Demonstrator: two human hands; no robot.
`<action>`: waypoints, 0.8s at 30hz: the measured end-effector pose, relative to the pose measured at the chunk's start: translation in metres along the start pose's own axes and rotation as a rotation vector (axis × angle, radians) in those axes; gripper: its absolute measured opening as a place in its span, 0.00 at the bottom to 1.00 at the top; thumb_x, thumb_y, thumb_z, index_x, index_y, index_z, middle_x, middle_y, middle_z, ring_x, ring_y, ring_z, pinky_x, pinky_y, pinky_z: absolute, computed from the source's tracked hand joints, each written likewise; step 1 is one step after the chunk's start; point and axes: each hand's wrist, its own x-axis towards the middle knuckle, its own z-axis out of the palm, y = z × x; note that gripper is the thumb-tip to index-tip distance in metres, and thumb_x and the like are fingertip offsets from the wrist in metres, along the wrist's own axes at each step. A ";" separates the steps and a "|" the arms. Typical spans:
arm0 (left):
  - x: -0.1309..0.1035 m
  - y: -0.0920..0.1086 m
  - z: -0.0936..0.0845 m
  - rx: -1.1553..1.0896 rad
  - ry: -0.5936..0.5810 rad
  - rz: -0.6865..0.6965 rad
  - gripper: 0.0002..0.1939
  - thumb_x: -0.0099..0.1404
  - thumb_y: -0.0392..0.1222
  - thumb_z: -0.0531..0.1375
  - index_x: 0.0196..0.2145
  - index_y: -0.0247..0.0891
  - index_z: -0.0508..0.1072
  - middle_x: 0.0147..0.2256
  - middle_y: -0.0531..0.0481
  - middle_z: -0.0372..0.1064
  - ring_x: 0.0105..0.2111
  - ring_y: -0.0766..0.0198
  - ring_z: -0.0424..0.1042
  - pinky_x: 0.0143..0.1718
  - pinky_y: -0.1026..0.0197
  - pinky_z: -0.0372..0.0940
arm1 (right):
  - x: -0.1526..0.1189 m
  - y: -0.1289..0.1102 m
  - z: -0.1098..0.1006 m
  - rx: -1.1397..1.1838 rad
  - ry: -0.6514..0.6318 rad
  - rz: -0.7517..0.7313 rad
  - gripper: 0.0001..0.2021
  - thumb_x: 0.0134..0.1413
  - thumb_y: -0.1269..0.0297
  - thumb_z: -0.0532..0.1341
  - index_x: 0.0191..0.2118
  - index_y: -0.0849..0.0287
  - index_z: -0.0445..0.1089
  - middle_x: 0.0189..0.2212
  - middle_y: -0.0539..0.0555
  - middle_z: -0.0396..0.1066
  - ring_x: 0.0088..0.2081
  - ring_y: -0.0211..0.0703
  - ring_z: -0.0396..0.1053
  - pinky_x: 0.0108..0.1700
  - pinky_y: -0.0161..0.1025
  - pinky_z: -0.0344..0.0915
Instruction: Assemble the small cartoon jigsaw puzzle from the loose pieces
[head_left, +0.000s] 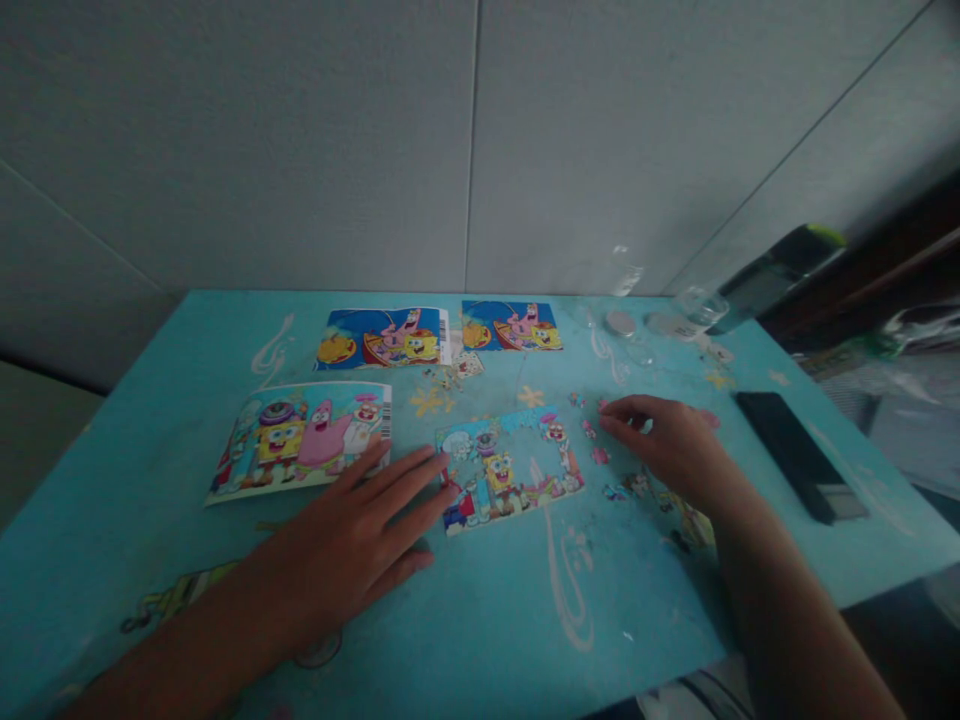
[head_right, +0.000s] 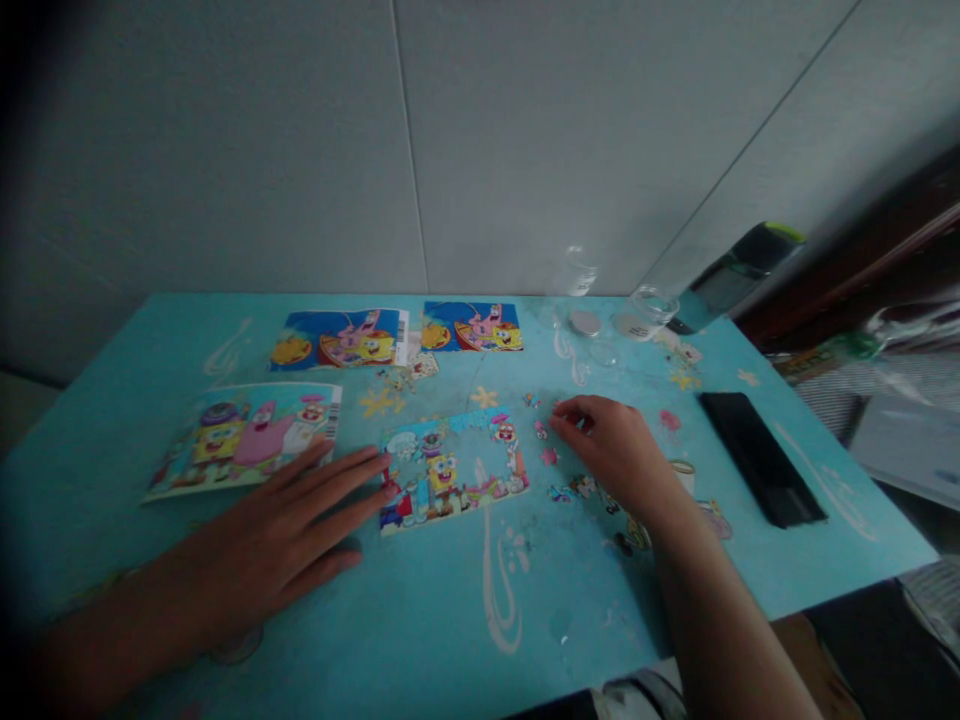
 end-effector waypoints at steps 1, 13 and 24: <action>0.000 0.000 0.000 0.006 -0.001 0.005 0.23 0.79 0.45 0.55 0.68 0.42 0.65 0.68 0.41 0.60 0.70 0.51 0.57 0.74 0.42 0.35 | 0.000 0.000 0.002 0.010 -0.029 -0.009 0.13 0.64 0.54 0.63 0.45 0.54 0.81 0.36 0.54 0.81 0.34 0.46 0.76 0.37 0.41 0.66; 0.002 0.003 -0.002 0.016 -0.010 -0.016 0.22 0.79 0.46 0.54 0.67 0.41 0.66 0.68 0.41 0.61 0.69 0.51 0.58 0.74 0.42 0.36 | 0.004 0.000 0.011 0.060 -0.099 -0.032 0.11 0.62 0.56 0.64 0.44 0.52 0.81 0.37 0.54 0.81 0.36 0.48 0.76 0.40 0.42 0.67; 0.002 0.004 -0.001 -0.006 -0.019 -0.040 0.23 0.80 0.49 0.54 0.68 0.44 0.65 0.67 0.43 0.62 0.70 0.52 0.57 0.74 0.41 0.37 | -0.001 -0.013 0.005 0.289 -0.126 -0.047 0.12 0.64 0.53 0.63 0.43 0.55 0.79 0.28 0.50 0.78 0.28 0.42 0.70 0.32 0.39 0.63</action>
